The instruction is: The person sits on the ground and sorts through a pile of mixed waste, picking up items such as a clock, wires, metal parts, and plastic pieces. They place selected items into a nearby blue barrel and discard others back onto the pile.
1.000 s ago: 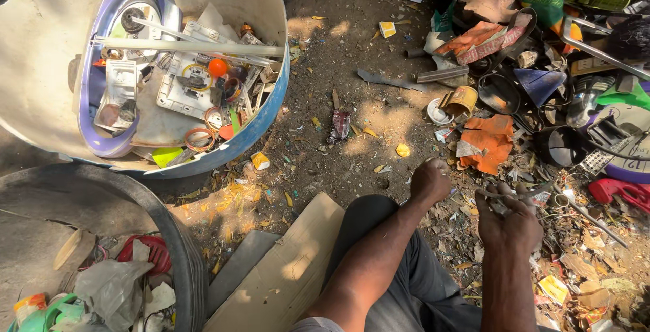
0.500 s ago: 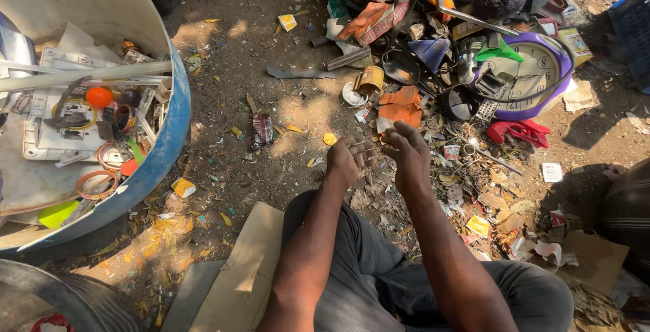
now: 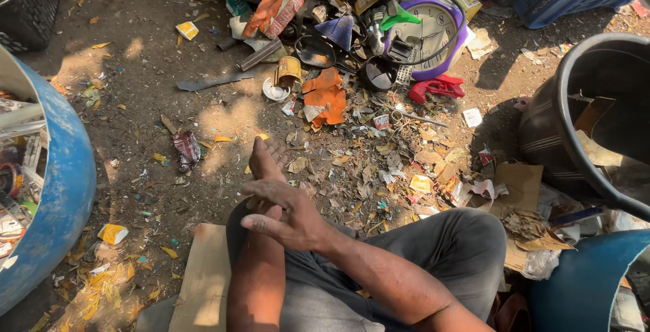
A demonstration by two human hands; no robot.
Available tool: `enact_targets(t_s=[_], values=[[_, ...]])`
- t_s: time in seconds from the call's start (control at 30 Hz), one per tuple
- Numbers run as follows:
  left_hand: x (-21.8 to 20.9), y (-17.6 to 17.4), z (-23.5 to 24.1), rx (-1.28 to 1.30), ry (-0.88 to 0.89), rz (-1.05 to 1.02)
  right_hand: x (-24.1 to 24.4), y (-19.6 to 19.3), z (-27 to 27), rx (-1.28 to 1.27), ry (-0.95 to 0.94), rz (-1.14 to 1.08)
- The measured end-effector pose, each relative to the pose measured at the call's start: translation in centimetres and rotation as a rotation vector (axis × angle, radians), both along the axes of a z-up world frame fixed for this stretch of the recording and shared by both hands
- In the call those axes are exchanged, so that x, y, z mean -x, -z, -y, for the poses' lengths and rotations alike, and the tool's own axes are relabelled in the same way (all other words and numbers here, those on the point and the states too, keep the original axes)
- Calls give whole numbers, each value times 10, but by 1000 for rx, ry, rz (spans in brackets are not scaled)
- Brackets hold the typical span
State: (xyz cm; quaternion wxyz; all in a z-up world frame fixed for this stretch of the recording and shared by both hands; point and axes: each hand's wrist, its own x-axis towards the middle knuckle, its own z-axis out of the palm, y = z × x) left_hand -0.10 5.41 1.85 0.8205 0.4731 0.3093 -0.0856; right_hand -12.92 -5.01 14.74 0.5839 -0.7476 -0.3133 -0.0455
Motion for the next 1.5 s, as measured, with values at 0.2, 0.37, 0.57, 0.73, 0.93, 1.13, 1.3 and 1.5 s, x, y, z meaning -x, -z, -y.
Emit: enact_targets(t_s=[0.2, 0.37, 0.57, 0.73, 0.93, 1.13, 1.3, 1.5], values=[[5, -18, 8, -188, -352, -136, -82, 64, 47, 729, 352, -286], [-10, 7, 20, -260, -244, 67, -74, 141, 69, 1348, -158, 278], [-18, 30, 24, -277, -88, 68, -101, 167, 173, 1571, -458, 183], [-18, 27, 33, -288, 17, 142, -71, 152, 349, 1672, -507, -63], [-12, 16, 38, -255, 79, 151, 0, 97, 500, 1998, -388, -287], [-8, 1, 49, -376, 241, 158, 11, 84, 520, 2231, -13, -921], [-6, -8, 56, -476, 311, 128, -73, 168, 461, 1439, 292, -285], [-10, 1, 52, -481, 293, 91, -121, 213, 473, 1273, 399, -489]])
